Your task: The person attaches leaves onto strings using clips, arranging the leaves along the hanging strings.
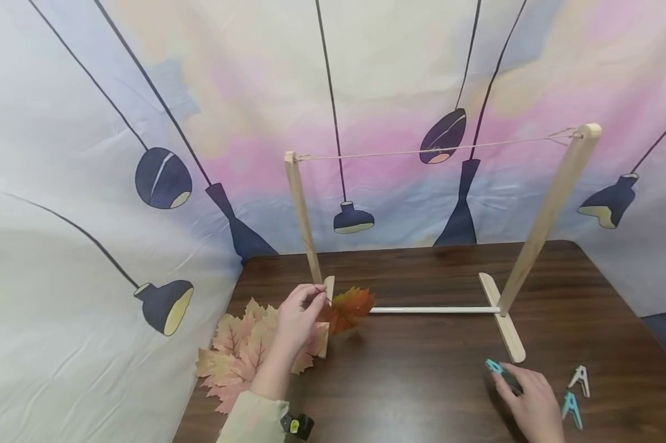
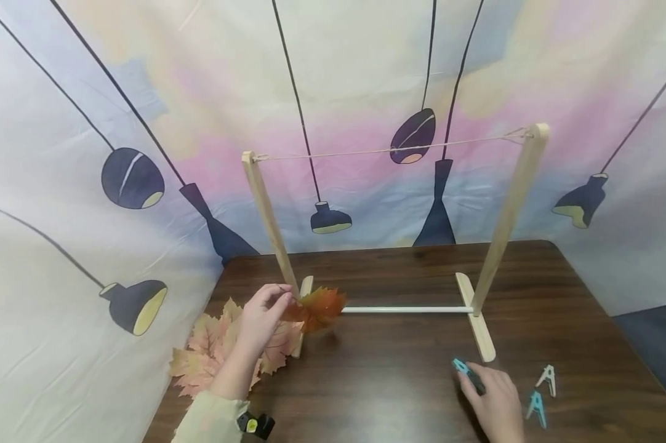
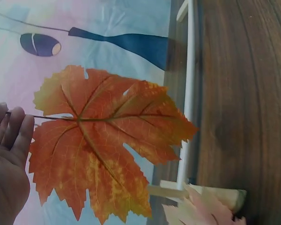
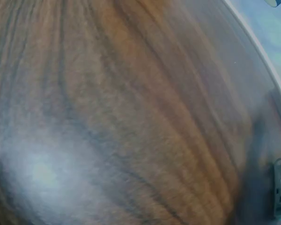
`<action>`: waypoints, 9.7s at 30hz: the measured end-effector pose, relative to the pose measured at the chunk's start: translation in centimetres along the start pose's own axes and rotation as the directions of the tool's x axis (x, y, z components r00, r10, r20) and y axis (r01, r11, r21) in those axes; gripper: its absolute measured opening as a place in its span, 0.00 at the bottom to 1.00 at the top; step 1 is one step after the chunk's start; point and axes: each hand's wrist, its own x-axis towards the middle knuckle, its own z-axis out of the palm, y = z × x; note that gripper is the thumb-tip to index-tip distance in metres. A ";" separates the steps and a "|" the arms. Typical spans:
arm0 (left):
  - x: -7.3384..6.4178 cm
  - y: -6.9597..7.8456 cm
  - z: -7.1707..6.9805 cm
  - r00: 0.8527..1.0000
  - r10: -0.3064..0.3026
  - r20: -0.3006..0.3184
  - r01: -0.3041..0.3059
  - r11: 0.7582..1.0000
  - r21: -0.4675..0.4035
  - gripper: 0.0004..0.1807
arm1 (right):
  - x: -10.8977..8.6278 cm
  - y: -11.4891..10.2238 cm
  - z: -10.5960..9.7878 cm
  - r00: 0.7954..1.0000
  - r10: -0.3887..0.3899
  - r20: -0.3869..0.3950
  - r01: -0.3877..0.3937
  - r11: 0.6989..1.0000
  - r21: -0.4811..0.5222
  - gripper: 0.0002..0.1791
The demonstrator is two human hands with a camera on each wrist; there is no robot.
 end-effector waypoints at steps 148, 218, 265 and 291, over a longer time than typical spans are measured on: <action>12.7 11.5 2.6 0.950 0.283 -0.132 -0.256 0.948 0.190 0.13 | 30.0 -34.8 -11.1 0.963 -0.167 0.214 -0.023 0.736 0.677 0.14; 13.8 11.5 2.9 0.963 0.211 -0.166 -0.180 0.966 0.184 0.12 | 30.1 -35.9 -9.1 0.945 -0.239 0.222 0.128 0.898 0.421 0.23; 14.2 10.6 2.9 0.947 0.267 -0.177 -0.227 0.950 0.214 0.12 | 30.4 -35.3 -8.3 0.945 -0.253 0.207 0.147 0.894 0.423 0.25; 13.6 10.3 3.4 0.969 0.178 -0.172 -0.166 0.983 0.082 0.12 | 30.3 -34.8 -8.6 0.905 -0.267 0.332 0.142 0.923 0.356 0.35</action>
